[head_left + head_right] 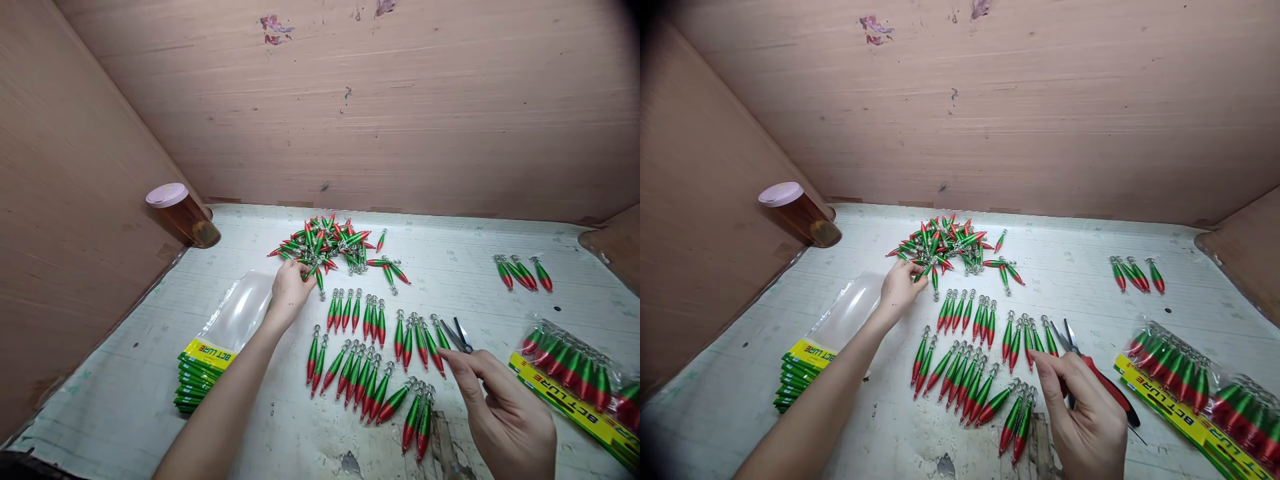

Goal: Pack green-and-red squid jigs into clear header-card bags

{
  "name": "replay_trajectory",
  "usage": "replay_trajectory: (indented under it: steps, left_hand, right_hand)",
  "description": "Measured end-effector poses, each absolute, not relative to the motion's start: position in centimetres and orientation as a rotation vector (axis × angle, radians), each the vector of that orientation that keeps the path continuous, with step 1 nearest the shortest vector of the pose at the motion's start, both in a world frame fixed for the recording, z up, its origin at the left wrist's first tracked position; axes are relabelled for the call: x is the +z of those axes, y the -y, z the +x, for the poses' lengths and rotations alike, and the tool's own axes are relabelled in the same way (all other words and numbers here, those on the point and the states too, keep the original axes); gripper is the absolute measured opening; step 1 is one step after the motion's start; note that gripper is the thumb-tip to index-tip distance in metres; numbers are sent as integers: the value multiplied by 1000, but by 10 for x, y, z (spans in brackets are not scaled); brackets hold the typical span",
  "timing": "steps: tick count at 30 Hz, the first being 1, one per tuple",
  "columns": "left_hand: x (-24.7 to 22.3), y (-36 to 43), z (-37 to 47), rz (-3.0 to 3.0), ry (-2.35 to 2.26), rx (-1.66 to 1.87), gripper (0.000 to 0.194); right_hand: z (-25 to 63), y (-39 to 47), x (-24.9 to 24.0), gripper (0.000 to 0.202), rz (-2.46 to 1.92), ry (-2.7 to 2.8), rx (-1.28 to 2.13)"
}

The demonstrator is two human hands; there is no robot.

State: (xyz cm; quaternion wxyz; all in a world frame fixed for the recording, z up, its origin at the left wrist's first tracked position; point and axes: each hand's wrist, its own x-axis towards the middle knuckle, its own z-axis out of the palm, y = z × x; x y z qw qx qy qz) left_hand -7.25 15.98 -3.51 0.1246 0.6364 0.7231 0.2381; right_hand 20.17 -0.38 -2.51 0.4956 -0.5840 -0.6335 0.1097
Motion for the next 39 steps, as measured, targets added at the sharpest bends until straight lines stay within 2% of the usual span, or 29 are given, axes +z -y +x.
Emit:
replay_trajectory:
  steps: [7,12,16,22,29,33,39]
  left_hand:
    - [-36,-162,-80,1609,-1856,1092,14]
    - [-22,-155,-78,1317,-1606,1271,19]
    - [-1,-118,-57,1158,-1301,1172,28]
    - [10,-63,-21,731,-816,917,19]
    - [-2,-47,-12,728,-794,856,14]
    - [-6,-45,-11,685,-843,888,19]
    - [-3,-43,-9,658,-827,864,25]
  right_hand:
    - [194,4,-27,11,-1346,1579,321]
    - [191,3,-27,11,-1332,1588,324]
    - [186,2,-25,9,-1341,1572,426]
    - [165,0,-9,10,-1270,1574,738]
    - [147,2,-7,14,-1309,1530,959]
    - [145,3,-10,22,-1308,1436,1058]
    - [148,4,-20,30,-1165,965,1610]
